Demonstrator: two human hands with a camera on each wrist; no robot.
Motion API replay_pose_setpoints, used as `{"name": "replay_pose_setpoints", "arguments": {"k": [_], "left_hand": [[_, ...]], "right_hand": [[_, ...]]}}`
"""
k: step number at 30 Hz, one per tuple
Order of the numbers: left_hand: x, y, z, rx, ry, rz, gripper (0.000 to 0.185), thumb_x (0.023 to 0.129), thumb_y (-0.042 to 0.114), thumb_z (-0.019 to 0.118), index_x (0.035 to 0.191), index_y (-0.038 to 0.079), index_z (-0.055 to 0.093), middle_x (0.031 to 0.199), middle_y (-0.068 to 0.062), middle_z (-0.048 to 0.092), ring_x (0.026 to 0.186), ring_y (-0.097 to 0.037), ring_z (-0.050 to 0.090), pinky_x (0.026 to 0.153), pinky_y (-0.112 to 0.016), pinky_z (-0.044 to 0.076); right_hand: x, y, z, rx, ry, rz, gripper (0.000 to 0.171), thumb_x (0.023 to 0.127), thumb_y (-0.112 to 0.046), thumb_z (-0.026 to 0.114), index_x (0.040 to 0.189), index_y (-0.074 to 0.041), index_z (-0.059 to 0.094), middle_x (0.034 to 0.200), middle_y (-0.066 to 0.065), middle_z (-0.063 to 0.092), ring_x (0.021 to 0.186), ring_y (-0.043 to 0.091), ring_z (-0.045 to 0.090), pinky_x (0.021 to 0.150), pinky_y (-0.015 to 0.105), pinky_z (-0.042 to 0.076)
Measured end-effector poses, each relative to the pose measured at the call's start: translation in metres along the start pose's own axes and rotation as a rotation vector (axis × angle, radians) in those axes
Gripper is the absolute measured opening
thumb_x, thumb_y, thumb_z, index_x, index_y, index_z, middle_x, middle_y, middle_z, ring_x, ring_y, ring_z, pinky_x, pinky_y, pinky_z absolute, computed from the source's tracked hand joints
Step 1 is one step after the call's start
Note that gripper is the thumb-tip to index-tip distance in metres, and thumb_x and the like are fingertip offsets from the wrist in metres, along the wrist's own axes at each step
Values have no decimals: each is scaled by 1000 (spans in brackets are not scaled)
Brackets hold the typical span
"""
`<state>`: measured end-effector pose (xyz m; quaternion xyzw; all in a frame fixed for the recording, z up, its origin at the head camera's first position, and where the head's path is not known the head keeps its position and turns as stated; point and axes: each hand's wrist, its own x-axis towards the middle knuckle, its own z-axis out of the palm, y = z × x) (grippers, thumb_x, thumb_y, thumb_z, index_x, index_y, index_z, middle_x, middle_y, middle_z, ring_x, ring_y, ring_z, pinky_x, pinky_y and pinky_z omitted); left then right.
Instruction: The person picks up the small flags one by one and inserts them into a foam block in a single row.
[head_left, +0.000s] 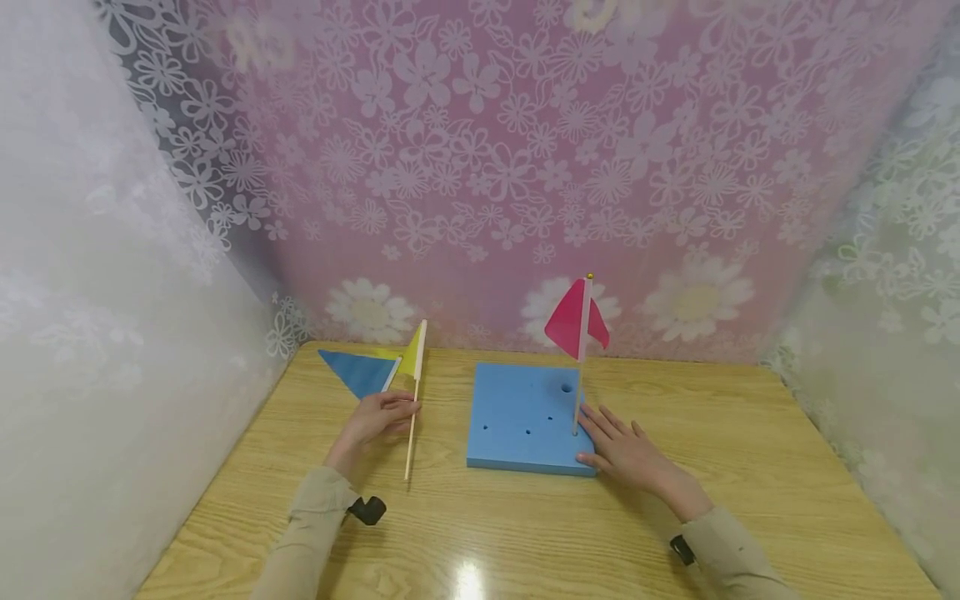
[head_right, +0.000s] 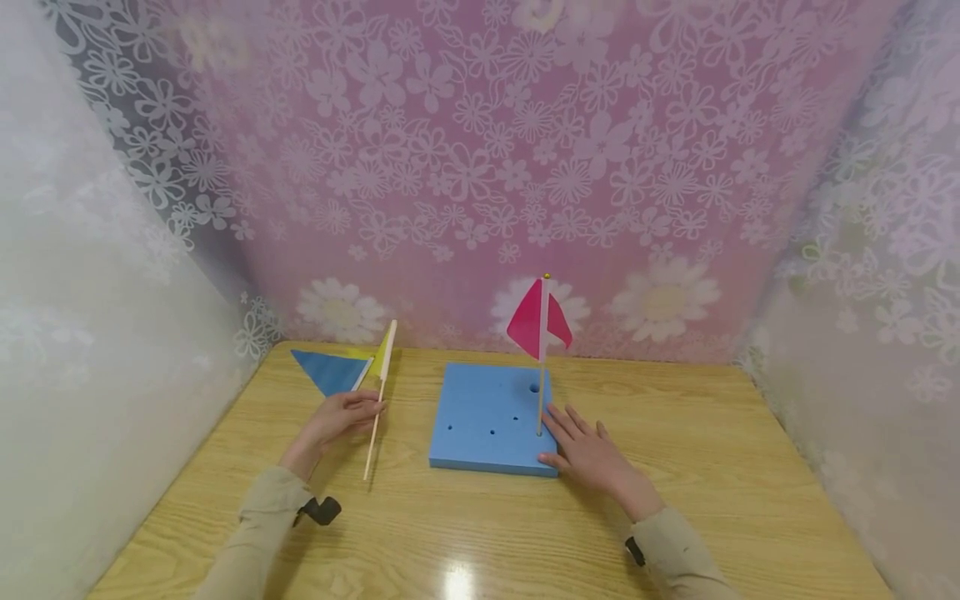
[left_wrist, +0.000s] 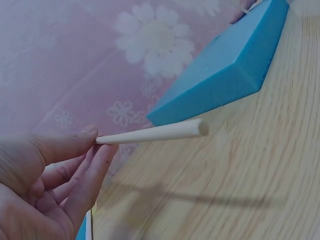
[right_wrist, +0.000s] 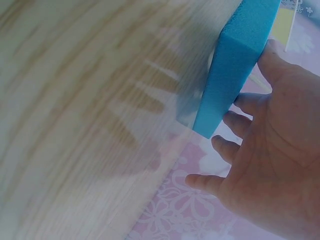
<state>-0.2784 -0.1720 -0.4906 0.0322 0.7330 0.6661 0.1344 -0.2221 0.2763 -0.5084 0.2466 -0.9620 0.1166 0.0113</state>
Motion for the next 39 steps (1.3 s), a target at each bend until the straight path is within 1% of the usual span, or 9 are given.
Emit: {"name": "replay_pose_setpoints", "arguments": {"k": [4,8,12,16,22,27,30,36,39], "left_hand": [[2,3,6,-3,-13,41,46,101,12,65,138,-12,51,132,-30,61,120,-37,64,97,-44,56],[3,6,13,-16,-8,53,47,100,14,66,139,-9,52,134,-29,60,121,-37,63,96,-41,57],[2,10,19,-28,-2,63,48,99,13,68,140,-6,53,134,-28,60,123,-41,60,100,-48,54],[4,14,27,-28,-11,92,49,98,15,69,140,-4,54,133,-26,62,122,-40,61,102,-52,51],[9,23,44,-51,-16,154,42,97,15,70,135,0,59,131,-27,61,121,-41,60,97,-47,56],[16,30,62,-72,4,243,40,97,14,71,132,-1,61,126,-27,64,116,-43,63,95,-50,56],[19,37,74,-66,12,301,39,96,12,71,130,-5,60,119,-25,68,107,-36,69,92,-49,58],[25,49,98,-70,16,401,31,95,8,71,124,-2,66,110,-19,71,100,-34,71,83,-38,62],[28,53,112,-86,13,447,28,95,7,71,122,-1,67,108,-18,71,98,-31,72,81,-36,62]], "right_hand": [[0,-1,-1,1,-1,2,74,101,-46,58,157,-5,35,164,16,30,149,45,25,107,80,25],[0,-1,-1,2,0,3,74,100,-47,58,157,-5,35,164,16,30,149,45,25,107,80,25],[0,-1,-1,6,1,3,74,101,-47,57,157,-5,35,164,16,30,149,45,25,107,80,24],[-2,-4,-4,16,5,-3,73,101,-48,56,157,-4,36,163,17,30,149,46,25,107,80,24],[-5,-14,-16,41,9,-17,70,103,-43,57,155,-1,38,161,21,33,147,49,27,104,82,25],[-5,-12,-14,39,1,-6,71,102,-44,57,155,-2,37,162,19,32,147,48,26,105,82,23],[-5,-9,-10,42,6,-10,71,102,-45,56,156,-2,37,162,19,31,147,48,26,105,82,23],[-6,-12,-14,47,33,-42,70,101,-44,58,154,-1,40,160,22,34,144,51,29,102,83,25],[-5,-14,-16,45,8,-24,71,102,-44,58,155,-1,38,161,21,32,146,49,28,104,82,24]]}}
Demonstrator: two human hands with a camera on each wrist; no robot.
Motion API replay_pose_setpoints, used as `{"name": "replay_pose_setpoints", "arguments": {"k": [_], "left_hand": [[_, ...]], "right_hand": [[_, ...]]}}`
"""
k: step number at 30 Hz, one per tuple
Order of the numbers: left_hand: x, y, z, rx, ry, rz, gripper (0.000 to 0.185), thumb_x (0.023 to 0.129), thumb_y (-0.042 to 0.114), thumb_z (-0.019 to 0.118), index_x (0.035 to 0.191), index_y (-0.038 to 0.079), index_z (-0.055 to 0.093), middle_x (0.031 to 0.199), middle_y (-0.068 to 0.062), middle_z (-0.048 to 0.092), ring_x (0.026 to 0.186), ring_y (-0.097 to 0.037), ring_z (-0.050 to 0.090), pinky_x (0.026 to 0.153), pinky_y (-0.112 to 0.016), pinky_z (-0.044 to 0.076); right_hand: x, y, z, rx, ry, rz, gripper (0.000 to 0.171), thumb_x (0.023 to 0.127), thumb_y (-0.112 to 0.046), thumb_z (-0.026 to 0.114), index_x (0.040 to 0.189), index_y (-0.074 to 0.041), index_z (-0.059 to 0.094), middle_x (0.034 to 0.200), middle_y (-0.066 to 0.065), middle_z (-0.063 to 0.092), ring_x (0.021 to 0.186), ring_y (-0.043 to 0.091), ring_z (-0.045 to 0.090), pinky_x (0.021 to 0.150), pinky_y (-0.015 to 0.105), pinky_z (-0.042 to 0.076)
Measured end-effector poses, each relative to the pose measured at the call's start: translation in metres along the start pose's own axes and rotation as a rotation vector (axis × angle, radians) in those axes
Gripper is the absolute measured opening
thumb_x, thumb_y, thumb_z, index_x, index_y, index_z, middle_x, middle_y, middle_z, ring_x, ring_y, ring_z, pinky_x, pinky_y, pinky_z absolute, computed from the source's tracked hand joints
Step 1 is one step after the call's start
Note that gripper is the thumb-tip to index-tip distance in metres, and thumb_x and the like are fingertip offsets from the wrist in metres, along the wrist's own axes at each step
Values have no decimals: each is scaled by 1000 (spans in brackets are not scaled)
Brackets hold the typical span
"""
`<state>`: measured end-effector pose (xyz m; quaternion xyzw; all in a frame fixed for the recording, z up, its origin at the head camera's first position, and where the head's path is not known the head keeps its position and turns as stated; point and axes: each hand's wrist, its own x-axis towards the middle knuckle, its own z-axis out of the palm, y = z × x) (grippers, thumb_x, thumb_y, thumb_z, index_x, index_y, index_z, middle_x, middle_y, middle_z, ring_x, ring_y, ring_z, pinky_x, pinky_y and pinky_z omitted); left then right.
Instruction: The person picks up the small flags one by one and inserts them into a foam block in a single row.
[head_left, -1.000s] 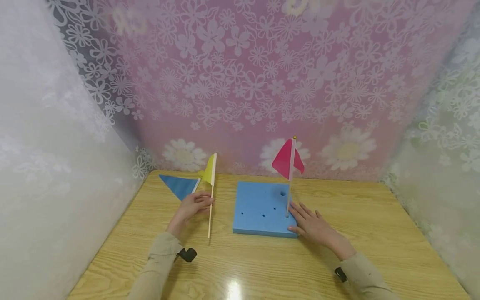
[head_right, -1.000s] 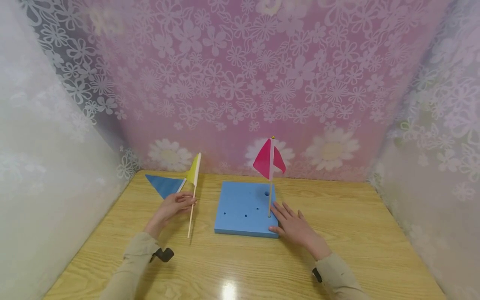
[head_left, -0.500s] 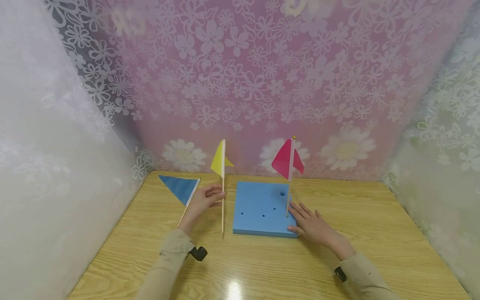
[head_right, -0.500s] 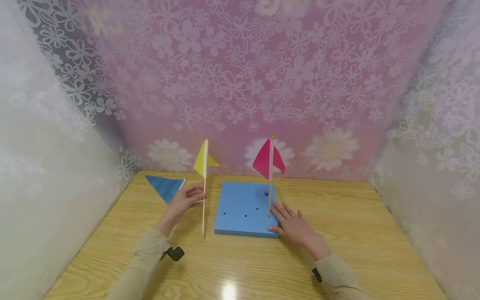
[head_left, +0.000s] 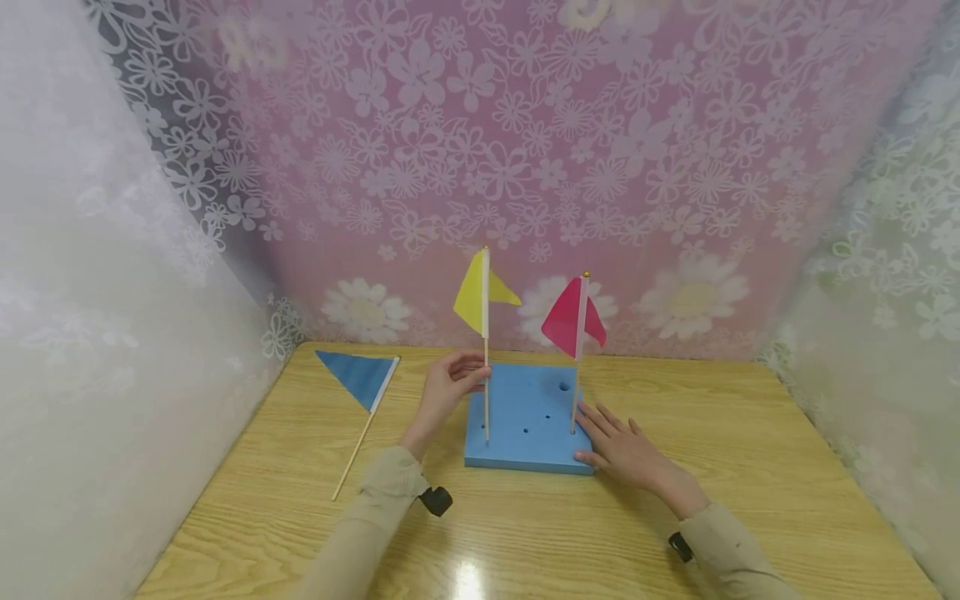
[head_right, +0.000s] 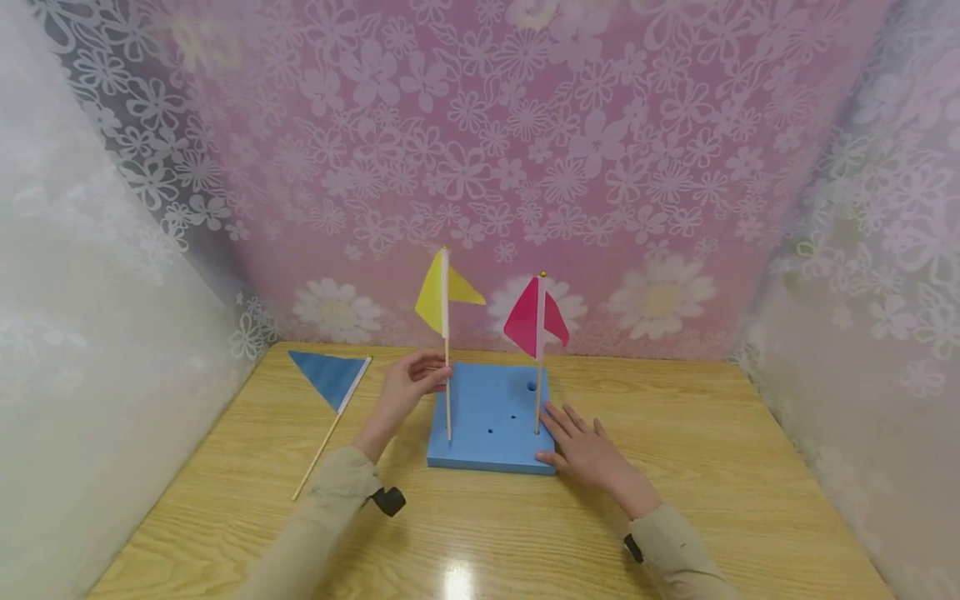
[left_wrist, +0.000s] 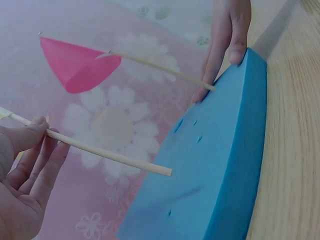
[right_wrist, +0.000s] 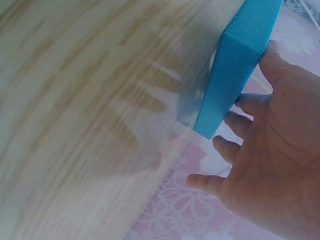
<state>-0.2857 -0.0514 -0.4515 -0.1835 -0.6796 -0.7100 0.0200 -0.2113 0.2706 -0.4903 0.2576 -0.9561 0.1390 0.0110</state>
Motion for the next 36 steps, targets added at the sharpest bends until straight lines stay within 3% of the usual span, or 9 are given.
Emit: {"name": "replay_pose_setpoints", "arguments": {"k": [5,16,21,31,36], "left_hand": [[6,0,25,-4,23,79,26,94,4,71,119,-4,67,107,-21,70,91,-19,72,80,-36,63],[11,-13,60,-47,103,127,27,91,-1,73,116,-9,66,109,-29,70,96,-48,68,78,-33,63],[12,-20,66,-24,123,162,26,90,-3,74,114,-9,67,105,-28,71,92,-50,67,75,-35,63],[12,-26,67,12,132,149,22,90,4,76,109,-5,70,101,-21,74,87,-30,73,75,-31,63],[11,-29,67,13,123,163,20,89,3,76,108,-4,71,99,-21,74,87,-31,73,74,-32,63]], "right_hand": [[0,-2,-2,-12,-37,36,71,103,-44,56,157,-3,35,163,19,30,149,47,25,108,80,23],[1,-2,-3,-16,-43,41,71,103,-44,56,157,-3,35,163,19,29,149,46,25,107,80,23],[0,1,0,-11,-41,44,72,102,-44,57,157,-4,34,164,19,28,149,47,24,108,80,23],[0,2,1,-13,-36,49,72,103,-45,56,157,-4,34,164,17,29,149,46,24,108,80,22],[0,1,1,-6,-37,52,72,102,-45,57,157,-4,34,164,17,28,150,46,23,108,80,22]]}}
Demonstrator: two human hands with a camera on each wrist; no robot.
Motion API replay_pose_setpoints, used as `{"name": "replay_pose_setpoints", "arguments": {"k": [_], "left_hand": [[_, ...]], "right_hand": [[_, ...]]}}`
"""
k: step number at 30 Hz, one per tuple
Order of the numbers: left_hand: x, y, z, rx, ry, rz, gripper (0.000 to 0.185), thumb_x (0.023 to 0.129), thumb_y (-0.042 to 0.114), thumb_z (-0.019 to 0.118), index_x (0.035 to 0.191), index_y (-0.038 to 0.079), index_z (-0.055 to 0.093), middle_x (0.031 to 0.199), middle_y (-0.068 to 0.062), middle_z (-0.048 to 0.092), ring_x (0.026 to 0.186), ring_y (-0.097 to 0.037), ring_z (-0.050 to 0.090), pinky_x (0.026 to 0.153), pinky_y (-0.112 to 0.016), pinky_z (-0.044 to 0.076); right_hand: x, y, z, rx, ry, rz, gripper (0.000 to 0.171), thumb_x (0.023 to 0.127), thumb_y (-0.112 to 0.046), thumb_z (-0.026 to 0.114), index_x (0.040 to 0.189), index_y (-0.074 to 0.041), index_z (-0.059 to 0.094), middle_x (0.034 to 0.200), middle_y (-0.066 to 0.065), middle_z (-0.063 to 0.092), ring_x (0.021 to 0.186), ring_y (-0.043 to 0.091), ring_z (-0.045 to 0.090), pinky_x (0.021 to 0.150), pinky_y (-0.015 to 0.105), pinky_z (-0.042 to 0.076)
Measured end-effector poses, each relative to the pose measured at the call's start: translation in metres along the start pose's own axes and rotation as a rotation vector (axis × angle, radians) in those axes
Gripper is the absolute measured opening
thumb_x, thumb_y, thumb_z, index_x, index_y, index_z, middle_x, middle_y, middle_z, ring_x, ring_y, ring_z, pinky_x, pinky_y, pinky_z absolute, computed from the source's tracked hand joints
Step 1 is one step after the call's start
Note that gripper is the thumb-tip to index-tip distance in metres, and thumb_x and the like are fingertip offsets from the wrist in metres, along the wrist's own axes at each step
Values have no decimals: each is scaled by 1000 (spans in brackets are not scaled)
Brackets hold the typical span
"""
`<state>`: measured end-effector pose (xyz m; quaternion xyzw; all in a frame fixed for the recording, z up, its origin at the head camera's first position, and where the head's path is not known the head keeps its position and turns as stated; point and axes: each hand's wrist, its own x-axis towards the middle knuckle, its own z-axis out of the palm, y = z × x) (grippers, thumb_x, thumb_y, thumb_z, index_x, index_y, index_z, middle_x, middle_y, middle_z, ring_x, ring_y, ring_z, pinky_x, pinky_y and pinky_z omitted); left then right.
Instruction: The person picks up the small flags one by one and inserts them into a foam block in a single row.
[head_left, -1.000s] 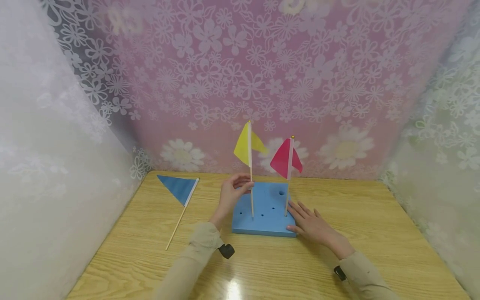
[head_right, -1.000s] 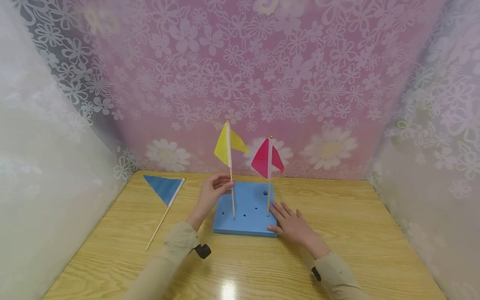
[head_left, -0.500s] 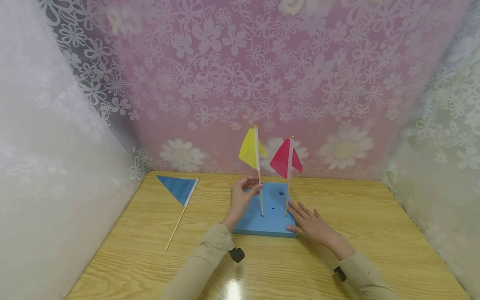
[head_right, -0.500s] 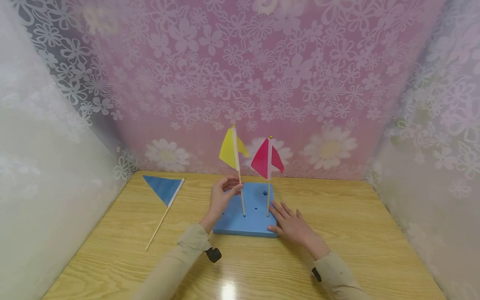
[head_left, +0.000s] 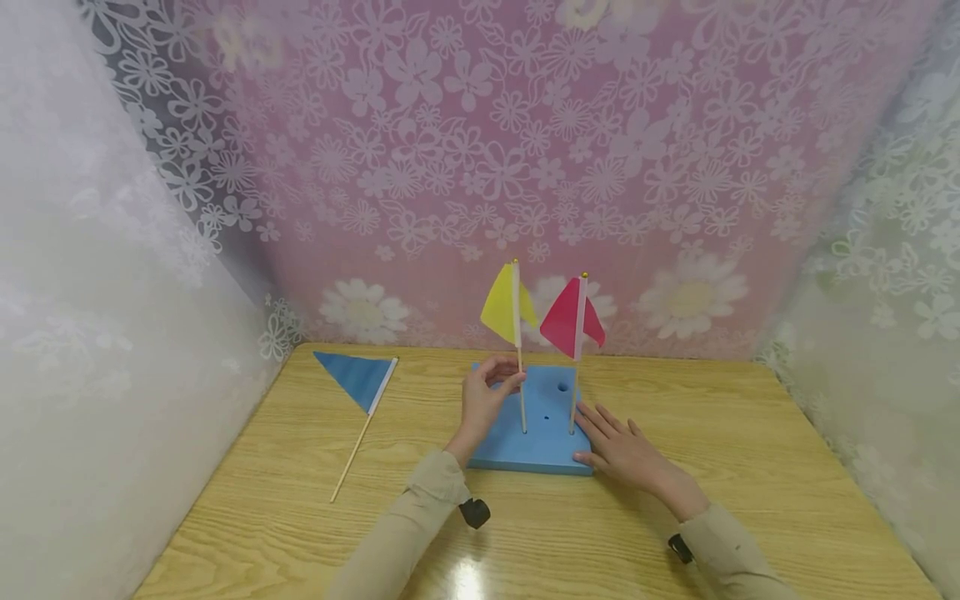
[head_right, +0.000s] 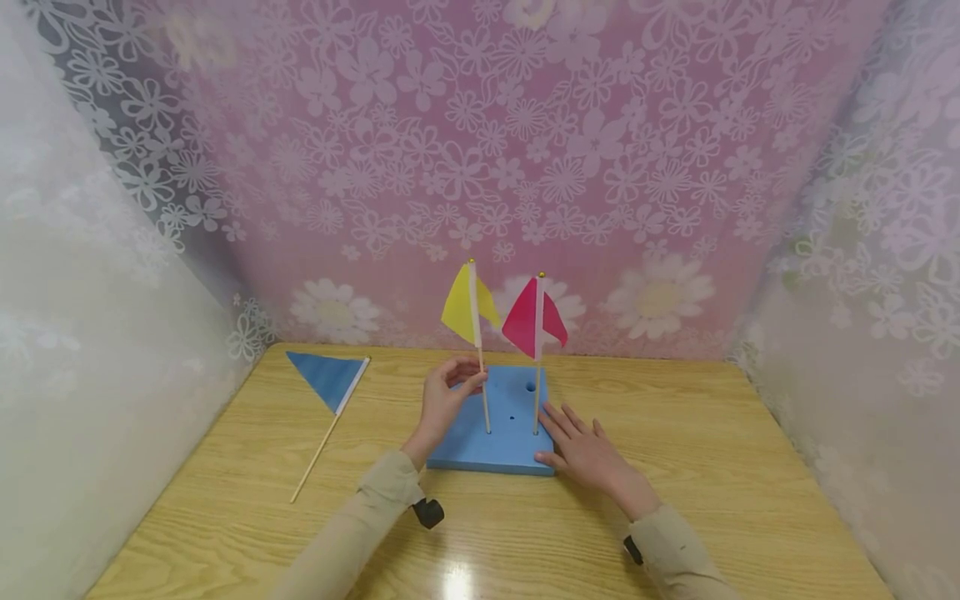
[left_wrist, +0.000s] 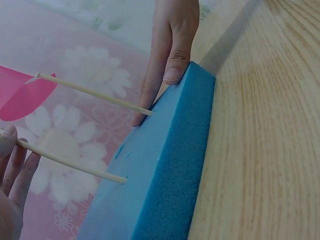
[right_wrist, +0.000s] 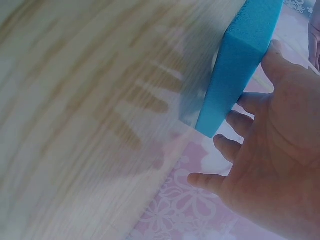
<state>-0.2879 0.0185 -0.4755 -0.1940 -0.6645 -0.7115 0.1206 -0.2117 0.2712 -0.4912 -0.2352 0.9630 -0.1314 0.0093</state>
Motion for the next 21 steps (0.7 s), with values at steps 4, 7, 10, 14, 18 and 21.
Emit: {"name": "replay_pose_setpoints", "arguments": {"k": [4,7,10,14,18,21], "left_hand": [[-3,-2,1,16,-31,12,23,90,4,76,110,-5,71,99,-20,74,87,-33,72,74,-30,63],[-6,-2,3,39,-44,9,22,90,3,76,110,-5,71,100,-21,74,87,-33,71,74,-29,63],[-8,-2,5,48,-48,-1,20,90,-1,74,109,-6,70,100,-23,73,88,-36,71,74,-30,63],[-15,12,5,60,-68,-7,17,91,-5,72,107,-8,69,100,-26,72,89,-41,70,75,-35,63],[-21,27,3,47,-89,-11,16,92,-6,70,108,-9,69,101,-28,71,91,-44,69,77,-39,63],[-20,16,3,52,-96,-20,18,93,-4,70,110,-9,68,104,-28,71,94,-45,68,78,-43,62]], "right_hand": [[0,-1,0,-8,10,-8,72,102,-44,57,157,-3,36,163,18,30,149,47,25,107,80,24],[0,-2,-1,-15,13,-11,70,102,-43,57,156,-3,36,163,19,30,148,47,26,107,80,25],[0,-3,-3,-12,9,-6,70,103,-43,56,156,-3,36,163,18,30,149,47,26,107,79,25],[0,0,0,-5,23,-19,71,102,-44,57,156,-3,37,163,19,31,148,48,27,106,80,25],[3,11,10,-6,34,-24,74,101,-49,57,157,-4,36,164,18,29,148,47,25,106,80,24],[5,16,15,-9,37,-26,75,101,-51,55,157,-5,35,164,16,28,149,45,24,107,80,24]]}}
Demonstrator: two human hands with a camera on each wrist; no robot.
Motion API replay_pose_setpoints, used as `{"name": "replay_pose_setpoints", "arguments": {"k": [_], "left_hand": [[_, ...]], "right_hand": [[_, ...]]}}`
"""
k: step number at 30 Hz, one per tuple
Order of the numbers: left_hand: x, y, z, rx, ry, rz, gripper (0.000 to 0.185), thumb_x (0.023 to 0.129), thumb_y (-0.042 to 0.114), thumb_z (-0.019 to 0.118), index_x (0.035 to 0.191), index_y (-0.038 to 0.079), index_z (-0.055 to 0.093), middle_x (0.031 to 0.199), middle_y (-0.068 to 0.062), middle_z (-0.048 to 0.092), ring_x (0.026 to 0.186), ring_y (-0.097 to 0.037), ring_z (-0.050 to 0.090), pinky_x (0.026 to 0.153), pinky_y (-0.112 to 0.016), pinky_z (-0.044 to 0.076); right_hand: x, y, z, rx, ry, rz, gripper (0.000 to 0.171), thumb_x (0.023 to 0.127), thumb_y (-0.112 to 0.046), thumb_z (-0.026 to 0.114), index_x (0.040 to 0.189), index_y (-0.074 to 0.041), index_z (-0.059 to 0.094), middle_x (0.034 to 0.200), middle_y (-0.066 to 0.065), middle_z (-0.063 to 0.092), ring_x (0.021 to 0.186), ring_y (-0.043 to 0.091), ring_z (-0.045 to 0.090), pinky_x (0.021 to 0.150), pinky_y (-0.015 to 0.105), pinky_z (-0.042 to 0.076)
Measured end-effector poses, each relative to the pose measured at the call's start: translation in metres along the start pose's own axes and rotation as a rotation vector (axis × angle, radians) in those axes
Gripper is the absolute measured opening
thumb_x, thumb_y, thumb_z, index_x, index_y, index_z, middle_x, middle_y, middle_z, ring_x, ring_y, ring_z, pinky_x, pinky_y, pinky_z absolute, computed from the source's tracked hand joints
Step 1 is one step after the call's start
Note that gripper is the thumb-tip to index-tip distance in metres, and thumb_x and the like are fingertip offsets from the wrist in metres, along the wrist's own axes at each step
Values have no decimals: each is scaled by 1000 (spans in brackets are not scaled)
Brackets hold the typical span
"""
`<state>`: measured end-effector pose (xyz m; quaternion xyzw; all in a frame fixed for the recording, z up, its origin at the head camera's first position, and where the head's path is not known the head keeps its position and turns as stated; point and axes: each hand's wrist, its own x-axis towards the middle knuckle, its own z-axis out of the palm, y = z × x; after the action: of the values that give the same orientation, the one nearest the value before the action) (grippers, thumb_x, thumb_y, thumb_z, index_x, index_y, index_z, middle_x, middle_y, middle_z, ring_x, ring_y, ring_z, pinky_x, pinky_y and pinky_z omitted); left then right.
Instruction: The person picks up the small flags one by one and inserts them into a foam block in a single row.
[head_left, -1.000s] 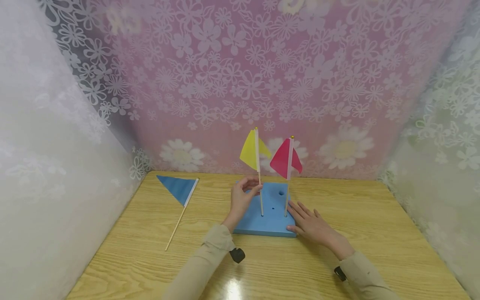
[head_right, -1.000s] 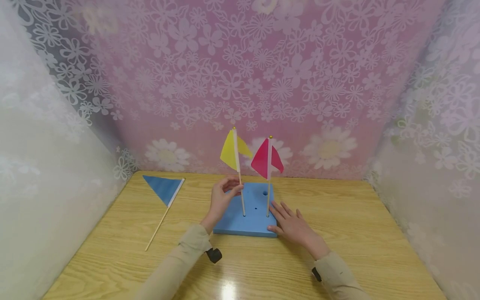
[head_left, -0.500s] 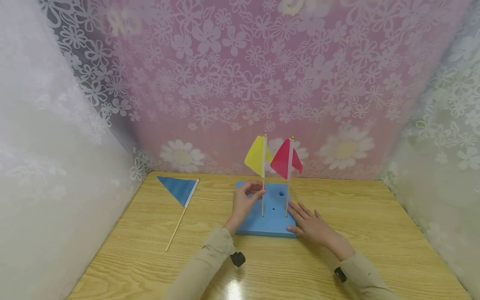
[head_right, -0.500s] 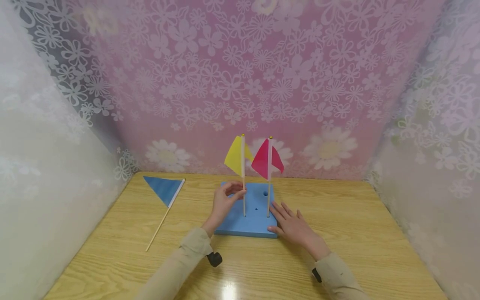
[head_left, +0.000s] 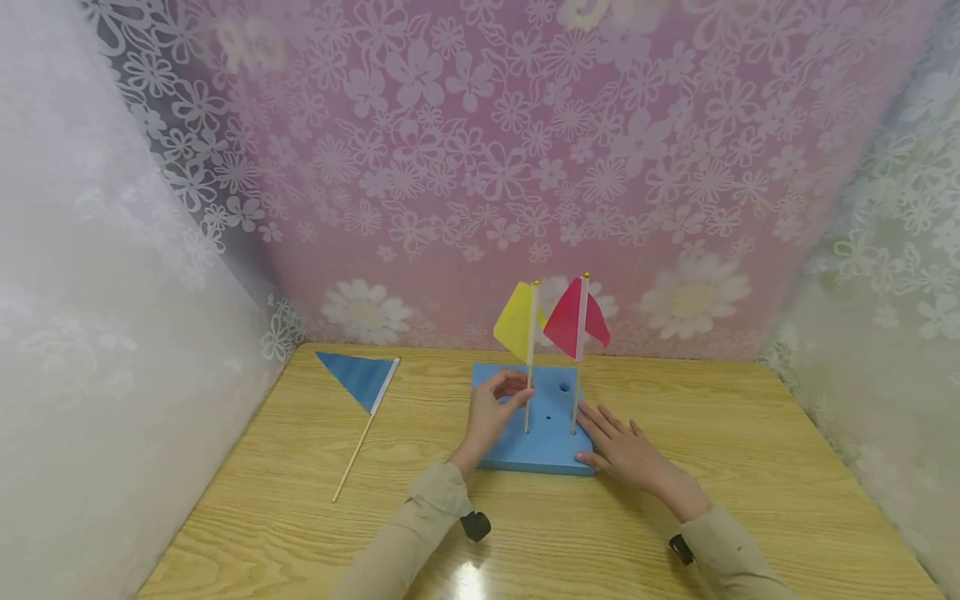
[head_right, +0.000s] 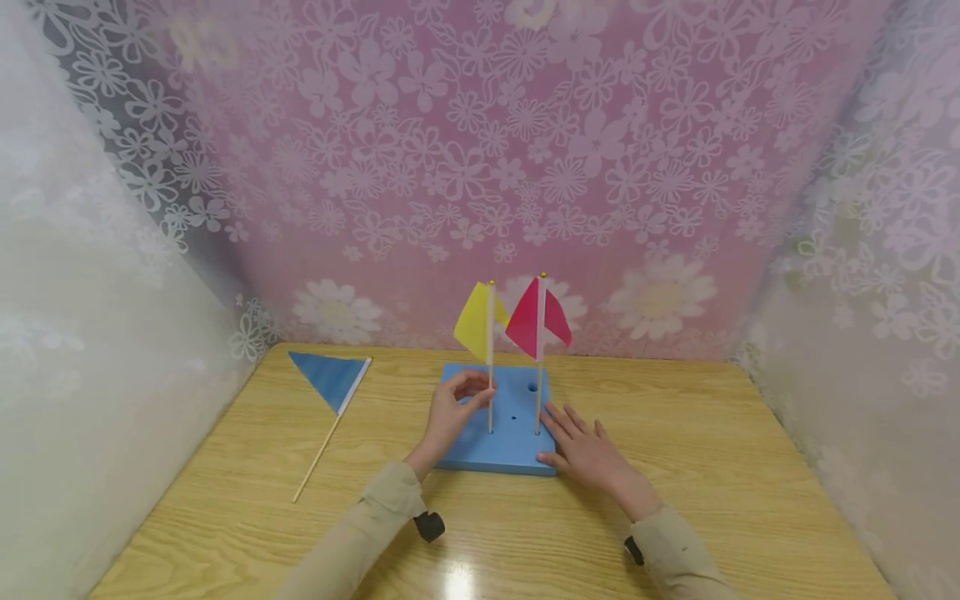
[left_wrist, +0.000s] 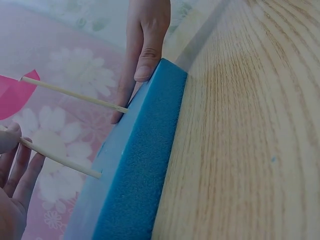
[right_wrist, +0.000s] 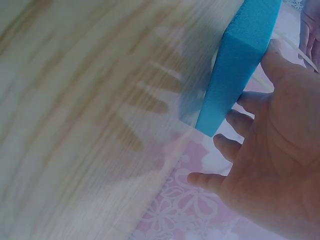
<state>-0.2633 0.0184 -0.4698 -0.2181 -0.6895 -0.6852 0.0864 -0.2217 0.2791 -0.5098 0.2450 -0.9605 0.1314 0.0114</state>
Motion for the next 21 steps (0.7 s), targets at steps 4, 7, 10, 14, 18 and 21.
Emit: {"name": "replay_pose_setpoints", "arguments": {"k": [4,7,10,14,18,21], "left_hand": [[4,-19,0,34,-1,-9,21,93,-1,71,114,-6,69,107,-23,73,97,-42,69,79,-38,63],[4,-22,1,48,3,-15,22,93,2,73,114,0,71,107,-17,74,98,-35,71,77,-28,61],[4,-22,1,55,5,-19,22,92,5,74,114,1,71,106,-14,75,98,-31,71,76,-21,59],[5,-20,1,57,4,-15,23,93,9,75,114,1,71,106,-12,75,97,-26,72,76,-22,60],[5,-19,1,63,14,-15,20,93,8,74,113,3,72,106,-13,75,97,-27,72,75,-24,60],[6,-21,2,68,23,-11,20,92,4,74,112,2,72,106,-16,74,98,-32,71,74,-22,60]], "right_hand": [[-1,-5,-4,8,9,-8,73,102,-48,55,156,-3,36,163,18,30,148,47,25,105,81,25],[-2,-11,-10,24,10,-10,72,101,-45,57,156,-2,37,162,20,31,147,49,26,104,82,25],[-3,-15,-14,34,15,-14,71,101,-44,59,155,-1,38,161,22,33,146,51,27,103,82,25],[-3,-15,-14,33,24,-25,71,101,-44,59,154,-1,39,160,22,34,144,52,28,103,82,26],[-4,-12,-10,42,35,-33,71,102,-47,56,155,-4,38,161,20,33,145,51,28,103,82,25],[-4,-8,-7,34,37,-33,70,102,-49,54,156,-7,37,162,17,33,145,49,29,103,82,25]]}}
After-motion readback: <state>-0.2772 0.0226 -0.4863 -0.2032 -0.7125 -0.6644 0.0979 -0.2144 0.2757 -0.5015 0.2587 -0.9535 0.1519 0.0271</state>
